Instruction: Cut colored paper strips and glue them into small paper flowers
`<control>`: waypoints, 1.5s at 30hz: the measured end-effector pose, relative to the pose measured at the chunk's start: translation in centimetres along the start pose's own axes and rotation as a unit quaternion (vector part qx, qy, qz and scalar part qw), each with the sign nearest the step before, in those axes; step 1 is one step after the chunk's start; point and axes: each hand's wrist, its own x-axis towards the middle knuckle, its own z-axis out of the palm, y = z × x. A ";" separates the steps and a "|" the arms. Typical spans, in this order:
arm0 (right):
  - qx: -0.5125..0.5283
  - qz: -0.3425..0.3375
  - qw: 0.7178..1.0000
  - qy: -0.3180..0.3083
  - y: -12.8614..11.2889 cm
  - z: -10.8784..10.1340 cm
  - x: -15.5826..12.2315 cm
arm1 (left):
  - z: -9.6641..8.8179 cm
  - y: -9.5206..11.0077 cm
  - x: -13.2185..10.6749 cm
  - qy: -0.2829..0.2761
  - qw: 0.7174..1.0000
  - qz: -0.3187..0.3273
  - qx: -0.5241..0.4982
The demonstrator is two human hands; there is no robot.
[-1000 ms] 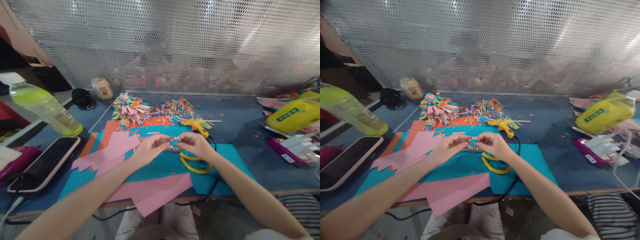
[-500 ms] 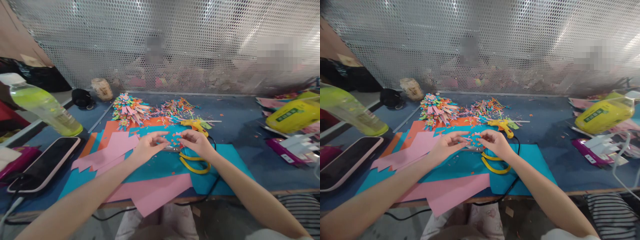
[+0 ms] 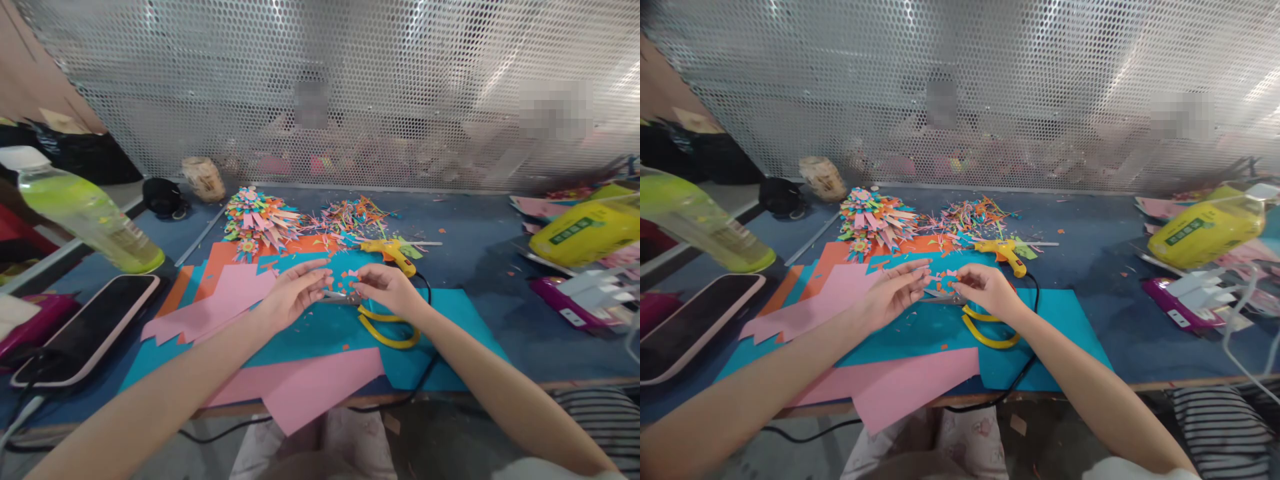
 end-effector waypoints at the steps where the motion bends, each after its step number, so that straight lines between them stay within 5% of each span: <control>1: -0.004 -0.003 1.000 0.002 0.0 0.0 0.0 | 0.1 -0.1 -0.1 -0.014 1.000 0.002 0.008; 5: 0.011 -0.002 1.000 -0.003 -0.3 -0.1 0.0 | 0.2 -0.5 -0.4 -0.065 0.993 0.041 0.092; 11: 0.016 0.006 1.000 -0.024 -0.2 0.1 -0.4 | 0.1 -0.5 -0.8 -0.035 0.933 0.168 0.317; 18: -0.009 -0.002 0.999 -0.048 -0.1 0.1 -0.5 | 0.4 -0.5 -1.1 -0.037 0.893 0.204 0.399; 22: -0.059 -0.020 0.996 -0.058 0.0 0.0 -0.4 | 0.0 -0.5 -0.8 -0.036 0.898 0.194 0.392; 29: -0.208 -0.109 0.971 0.044 0.5 -1.5 0.2 | -1.0 -0.7 0.1 -0.028 0.920 0.176 0.349; 45: -0.224 -0.111 0.966 0.065 1.1 -2.6 0.6 | -0.8 -0.1 0.1 0.005 0.919 0.173 0.355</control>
